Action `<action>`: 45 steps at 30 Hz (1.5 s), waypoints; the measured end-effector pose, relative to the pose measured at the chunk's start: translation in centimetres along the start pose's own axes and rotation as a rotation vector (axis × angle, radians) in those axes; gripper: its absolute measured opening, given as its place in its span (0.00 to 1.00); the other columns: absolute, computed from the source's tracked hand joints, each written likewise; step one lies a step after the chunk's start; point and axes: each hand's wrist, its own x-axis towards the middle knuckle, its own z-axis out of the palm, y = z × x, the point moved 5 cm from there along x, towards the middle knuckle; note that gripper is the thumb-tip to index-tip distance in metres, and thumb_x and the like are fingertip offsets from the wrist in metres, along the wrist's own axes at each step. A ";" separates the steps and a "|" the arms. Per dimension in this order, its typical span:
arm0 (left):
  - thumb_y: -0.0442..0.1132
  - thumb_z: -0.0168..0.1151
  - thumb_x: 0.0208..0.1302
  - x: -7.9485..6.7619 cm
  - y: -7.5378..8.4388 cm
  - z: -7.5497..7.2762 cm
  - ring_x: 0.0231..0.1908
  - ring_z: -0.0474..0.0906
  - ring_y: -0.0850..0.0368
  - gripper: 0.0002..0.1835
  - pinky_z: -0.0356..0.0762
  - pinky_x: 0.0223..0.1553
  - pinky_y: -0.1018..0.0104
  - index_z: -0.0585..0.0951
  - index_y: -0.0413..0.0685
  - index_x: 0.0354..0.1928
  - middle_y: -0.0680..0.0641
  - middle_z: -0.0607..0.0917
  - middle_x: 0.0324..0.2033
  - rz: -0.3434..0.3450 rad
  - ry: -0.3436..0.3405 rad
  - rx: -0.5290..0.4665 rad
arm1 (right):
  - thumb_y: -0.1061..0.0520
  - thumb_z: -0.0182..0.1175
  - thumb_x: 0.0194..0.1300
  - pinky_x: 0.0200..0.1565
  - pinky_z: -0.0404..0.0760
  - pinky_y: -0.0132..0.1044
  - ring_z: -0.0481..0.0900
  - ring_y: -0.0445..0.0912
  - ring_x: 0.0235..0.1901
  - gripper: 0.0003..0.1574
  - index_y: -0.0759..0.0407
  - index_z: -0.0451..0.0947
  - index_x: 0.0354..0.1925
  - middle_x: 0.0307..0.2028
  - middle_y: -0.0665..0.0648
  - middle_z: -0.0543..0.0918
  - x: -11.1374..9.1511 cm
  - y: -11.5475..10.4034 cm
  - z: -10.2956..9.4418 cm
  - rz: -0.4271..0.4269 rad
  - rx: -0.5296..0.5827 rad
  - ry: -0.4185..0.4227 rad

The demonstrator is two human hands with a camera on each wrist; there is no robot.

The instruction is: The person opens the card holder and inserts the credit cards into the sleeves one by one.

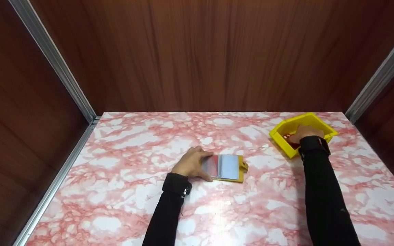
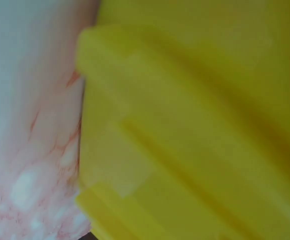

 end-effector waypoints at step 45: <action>0.57 0.87 0.40 -0.3 0.2 0.3 0.54 0.66 0.50 0.57 0.73 0.61 0.54 0.71 0.56 0.75 0.46 0.74 0.55 0.033 -0.048 0.030 | 0.50 0.61 0.76 0.61 0.79 0.56 0.81 0.65 0.54 0.23 0.68 0.81 0.55 0.52 0.71 0.85 -1.7 2.4 -1.5 -0.022 0.605 0.796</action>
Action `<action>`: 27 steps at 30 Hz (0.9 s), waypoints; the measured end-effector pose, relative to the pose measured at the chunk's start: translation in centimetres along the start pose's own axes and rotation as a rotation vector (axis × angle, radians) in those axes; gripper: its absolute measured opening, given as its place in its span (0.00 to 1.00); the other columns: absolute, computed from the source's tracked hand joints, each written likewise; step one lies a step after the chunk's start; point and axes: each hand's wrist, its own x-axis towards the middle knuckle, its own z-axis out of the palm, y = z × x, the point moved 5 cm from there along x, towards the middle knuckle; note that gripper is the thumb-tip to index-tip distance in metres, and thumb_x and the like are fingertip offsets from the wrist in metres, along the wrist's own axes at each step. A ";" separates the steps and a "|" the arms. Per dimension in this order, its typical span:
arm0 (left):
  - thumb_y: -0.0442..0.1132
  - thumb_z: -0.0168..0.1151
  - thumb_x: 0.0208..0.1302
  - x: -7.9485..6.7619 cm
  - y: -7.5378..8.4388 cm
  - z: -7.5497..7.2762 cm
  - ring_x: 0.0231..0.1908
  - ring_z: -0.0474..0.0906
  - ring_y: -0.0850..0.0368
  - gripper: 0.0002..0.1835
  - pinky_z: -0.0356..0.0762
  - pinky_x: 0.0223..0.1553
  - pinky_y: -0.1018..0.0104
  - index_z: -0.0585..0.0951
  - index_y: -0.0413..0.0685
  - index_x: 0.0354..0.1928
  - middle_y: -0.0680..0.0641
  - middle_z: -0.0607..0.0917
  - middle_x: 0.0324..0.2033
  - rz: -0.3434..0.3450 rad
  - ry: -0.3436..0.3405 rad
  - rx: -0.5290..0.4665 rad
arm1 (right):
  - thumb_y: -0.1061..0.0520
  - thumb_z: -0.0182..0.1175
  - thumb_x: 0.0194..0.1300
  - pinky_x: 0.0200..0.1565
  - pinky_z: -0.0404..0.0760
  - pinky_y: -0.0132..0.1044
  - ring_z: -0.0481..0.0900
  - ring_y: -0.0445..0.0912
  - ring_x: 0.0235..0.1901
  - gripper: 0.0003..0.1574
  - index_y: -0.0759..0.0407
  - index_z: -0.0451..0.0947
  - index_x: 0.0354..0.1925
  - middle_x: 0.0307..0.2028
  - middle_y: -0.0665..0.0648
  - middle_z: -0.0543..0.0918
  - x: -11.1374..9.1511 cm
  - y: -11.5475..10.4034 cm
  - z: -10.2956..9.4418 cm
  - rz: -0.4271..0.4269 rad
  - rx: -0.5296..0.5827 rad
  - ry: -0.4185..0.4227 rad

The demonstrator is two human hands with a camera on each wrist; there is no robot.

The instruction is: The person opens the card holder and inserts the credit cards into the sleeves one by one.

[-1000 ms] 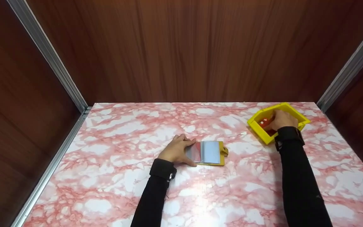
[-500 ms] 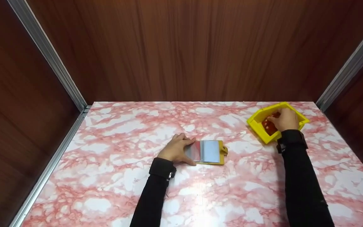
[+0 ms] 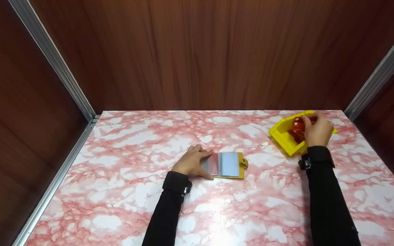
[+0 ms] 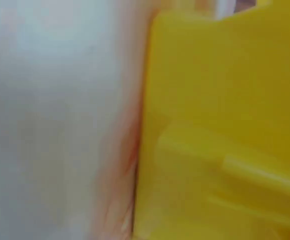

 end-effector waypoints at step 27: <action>0.55 0.88 0.39 -0.1 0.2 0.0 0.52 0.66 0.50 0.56 0.73 0.60 0.55 0.72 0.55 0.75 0.47 0.74 0.52 -0.001 0.007 -0.016 | 0.65 0.75 0.58 0.41 0.85 0.25 0.81 0.44 0.45 0.32 0.52 0.76 0.58 0.46 0.52 0.82 -2.1 -0.2 -2.9 0.365 1.056 0.039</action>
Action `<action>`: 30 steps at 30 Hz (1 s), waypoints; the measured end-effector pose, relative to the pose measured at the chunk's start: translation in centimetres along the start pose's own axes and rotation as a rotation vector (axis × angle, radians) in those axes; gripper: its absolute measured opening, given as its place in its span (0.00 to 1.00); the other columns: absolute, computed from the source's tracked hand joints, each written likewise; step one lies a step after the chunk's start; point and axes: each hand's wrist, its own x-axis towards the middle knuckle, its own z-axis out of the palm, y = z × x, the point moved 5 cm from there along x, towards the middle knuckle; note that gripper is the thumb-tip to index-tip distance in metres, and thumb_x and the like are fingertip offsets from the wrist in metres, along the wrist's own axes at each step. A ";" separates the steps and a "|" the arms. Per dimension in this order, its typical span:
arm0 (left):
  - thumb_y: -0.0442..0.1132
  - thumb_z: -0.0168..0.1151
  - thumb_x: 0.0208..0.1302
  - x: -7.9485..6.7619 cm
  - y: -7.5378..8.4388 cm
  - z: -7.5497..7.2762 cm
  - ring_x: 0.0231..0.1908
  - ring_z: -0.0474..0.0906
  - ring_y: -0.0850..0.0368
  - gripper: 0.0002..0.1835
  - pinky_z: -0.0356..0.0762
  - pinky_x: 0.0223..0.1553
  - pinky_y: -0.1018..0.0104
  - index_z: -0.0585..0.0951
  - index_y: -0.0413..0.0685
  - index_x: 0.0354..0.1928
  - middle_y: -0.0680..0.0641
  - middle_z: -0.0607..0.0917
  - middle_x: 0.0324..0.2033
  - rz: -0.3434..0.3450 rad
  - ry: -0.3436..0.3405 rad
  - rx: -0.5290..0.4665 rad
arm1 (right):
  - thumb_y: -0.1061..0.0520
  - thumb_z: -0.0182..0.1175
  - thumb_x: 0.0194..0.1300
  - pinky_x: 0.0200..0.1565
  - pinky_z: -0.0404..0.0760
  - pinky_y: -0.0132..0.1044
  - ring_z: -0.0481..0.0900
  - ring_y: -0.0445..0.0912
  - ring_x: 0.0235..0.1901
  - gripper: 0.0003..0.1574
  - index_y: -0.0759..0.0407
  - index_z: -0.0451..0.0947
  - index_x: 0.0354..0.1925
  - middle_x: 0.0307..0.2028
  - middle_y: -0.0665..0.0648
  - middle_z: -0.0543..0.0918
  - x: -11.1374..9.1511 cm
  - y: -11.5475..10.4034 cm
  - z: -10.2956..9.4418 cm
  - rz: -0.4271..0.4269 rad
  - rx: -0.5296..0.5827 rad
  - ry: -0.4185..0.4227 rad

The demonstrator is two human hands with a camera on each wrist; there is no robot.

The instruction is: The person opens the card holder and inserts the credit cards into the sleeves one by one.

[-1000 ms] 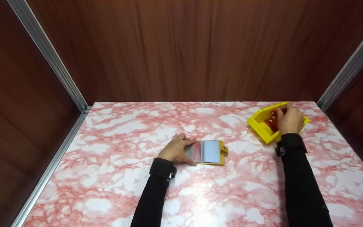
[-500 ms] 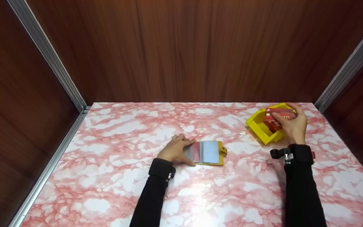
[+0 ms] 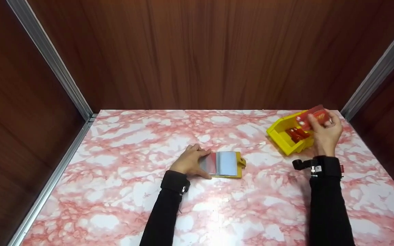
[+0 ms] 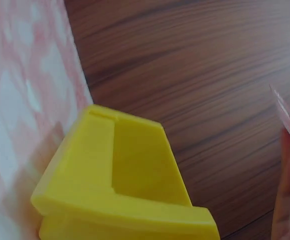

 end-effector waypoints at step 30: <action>0.56 0.88 0.38 0.0 0.1 0.0 0.53 0.66 0.51 0.57 0.74 0.59 0.56 0.73 0.55 0.74 0.48 0.75 0.52 -0.012 0.010 -0.002 | 0.47 0.36 0.85 0.28 0.74 0.30 0.70 0.42 0.32 0.15 0.49 0.65 0.41 0.38 0.52 0.67 -2.1 3.1 3.3 0.244 -0.120 -0.134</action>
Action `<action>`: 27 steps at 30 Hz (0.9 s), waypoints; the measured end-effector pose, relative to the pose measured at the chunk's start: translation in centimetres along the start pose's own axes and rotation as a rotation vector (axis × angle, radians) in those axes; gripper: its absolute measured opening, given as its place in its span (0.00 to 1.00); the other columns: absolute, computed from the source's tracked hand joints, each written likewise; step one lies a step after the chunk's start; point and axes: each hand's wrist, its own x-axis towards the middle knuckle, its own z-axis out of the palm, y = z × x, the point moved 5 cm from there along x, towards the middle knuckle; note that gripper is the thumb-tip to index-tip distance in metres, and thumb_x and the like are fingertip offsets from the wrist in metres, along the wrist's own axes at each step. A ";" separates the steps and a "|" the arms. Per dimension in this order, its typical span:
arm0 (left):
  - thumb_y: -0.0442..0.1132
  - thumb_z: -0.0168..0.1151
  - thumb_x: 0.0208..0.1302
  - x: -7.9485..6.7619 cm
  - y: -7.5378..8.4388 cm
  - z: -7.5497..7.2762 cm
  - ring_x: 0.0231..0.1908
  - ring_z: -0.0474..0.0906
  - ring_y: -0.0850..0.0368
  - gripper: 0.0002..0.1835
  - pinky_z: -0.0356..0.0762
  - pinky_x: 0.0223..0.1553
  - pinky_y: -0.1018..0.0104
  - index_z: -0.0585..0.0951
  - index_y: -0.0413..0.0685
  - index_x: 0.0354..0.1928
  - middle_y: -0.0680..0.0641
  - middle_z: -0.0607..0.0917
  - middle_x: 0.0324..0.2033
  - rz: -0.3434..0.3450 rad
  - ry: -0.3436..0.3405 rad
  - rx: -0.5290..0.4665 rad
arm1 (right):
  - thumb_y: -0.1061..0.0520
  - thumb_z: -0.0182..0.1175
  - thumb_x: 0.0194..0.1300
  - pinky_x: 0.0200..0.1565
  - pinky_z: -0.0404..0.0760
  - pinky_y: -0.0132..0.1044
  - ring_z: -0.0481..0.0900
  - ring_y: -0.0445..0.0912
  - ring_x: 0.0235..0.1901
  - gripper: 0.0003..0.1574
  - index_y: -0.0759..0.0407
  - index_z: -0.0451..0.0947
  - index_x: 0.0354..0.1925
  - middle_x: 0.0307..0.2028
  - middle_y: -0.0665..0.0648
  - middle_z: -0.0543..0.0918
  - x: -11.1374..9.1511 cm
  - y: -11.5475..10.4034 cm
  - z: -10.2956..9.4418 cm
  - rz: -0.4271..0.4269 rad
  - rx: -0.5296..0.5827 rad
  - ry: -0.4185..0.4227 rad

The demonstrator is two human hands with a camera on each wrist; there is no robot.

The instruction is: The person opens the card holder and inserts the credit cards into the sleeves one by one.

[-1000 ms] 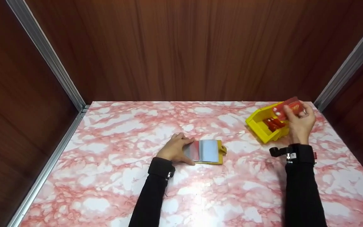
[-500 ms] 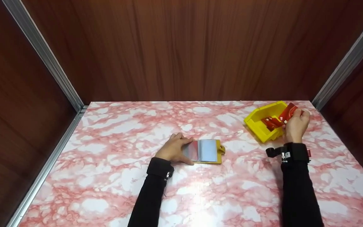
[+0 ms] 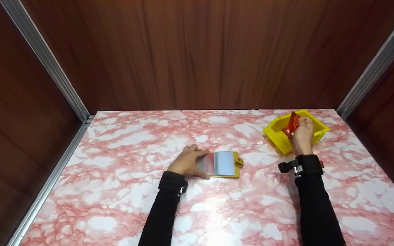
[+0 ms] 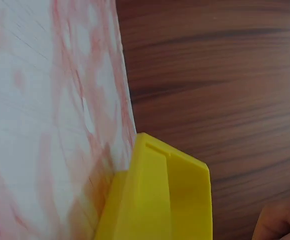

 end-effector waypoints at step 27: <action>0.56 0.89 0.35 0.2 0.0 0.1 0.52 0.67 0.51 0.57 0.74 0.55 0.57 0.75 0.54 0.73 0.47 0.76 0.50 -0.003 0.023 0.009 | 0.54 0.41 0.84 0.17 0.67 0.31 0.67 0.42 0.18 0.12 0.61 0.65 0.46 0.28 0.55 0.69 -9.0 8.7 13.8 -0.182 -0.626 -0.393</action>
